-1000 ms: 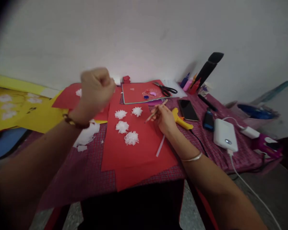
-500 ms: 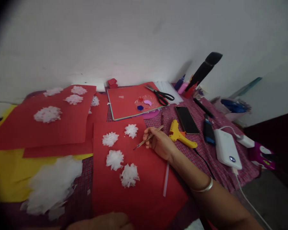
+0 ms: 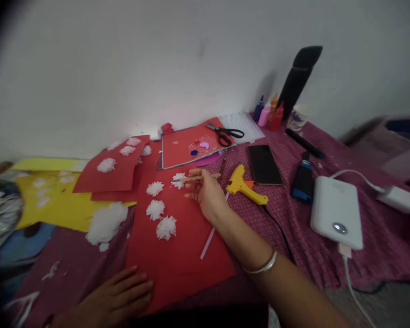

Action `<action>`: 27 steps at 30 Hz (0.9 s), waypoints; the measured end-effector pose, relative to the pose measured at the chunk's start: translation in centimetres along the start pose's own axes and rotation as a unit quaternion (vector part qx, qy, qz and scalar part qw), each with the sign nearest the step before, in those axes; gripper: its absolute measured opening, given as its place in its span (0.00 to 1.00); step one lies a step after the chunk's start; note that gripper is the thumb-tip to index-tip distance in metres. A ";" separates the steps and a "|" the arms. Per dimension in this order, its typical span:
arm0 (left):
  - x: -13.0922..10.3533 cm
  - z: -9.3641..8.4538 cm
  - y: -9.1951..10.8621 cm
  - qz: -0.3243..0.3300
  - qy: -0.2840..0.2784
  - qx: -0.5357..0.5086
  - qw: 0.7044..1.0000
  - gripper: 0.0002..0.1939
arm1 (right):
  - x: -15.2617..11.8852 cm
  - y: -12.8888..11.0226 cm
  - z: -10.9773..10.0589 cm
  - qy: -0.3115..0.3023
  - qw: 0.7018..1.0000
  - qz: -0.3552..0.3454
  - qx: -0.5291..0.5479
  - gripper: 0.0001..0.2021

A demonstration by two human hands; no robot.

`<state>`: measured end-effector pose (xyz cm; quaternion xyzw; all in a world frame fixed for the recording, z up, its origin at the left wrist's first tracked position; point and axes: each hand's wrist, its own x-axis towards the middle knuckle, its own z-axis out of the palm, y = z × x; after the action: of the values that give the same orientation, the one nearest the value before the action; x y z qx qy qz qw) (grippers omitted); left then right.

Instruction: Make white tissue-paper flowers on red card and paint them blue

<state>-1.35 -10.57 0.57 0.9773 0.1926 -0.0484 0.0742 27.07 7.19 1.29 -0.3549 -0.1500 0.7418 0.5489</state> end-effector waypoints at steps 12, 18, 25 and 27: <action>-0.7 1.0 1.1 -0.049 -0.019 0.034 0.998 0.34 | 1.2 0.3 -3.1 -0.036 0.992 0.091 0.085 0.20; 0.8 -2.3 1.0 -0.018 -0.062 0.000 0.998 0.32 | 1.6 0.4 -3.3 -0.038 0.996 0.067 0.055 0.19; 8.7 0.7 0.6 0.074 0.091 0.121 0.986 0.24 | 1.4 -1.0 -2.8 -0.008 0.996 -0.058 -0.066 0.11; 10.7 3.5 0.5 0.077 0.163 0.122 0.976 0.21 | 1.8 -2.2 -1.8 0.010 0.983 -0.138 -0.118 0.10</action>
<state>8.50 -7.60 -4.17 0.9855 0.1193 0.0942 -0.0750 29.62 9.30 0.74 -0.4003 -0.2785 0.6327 0.6016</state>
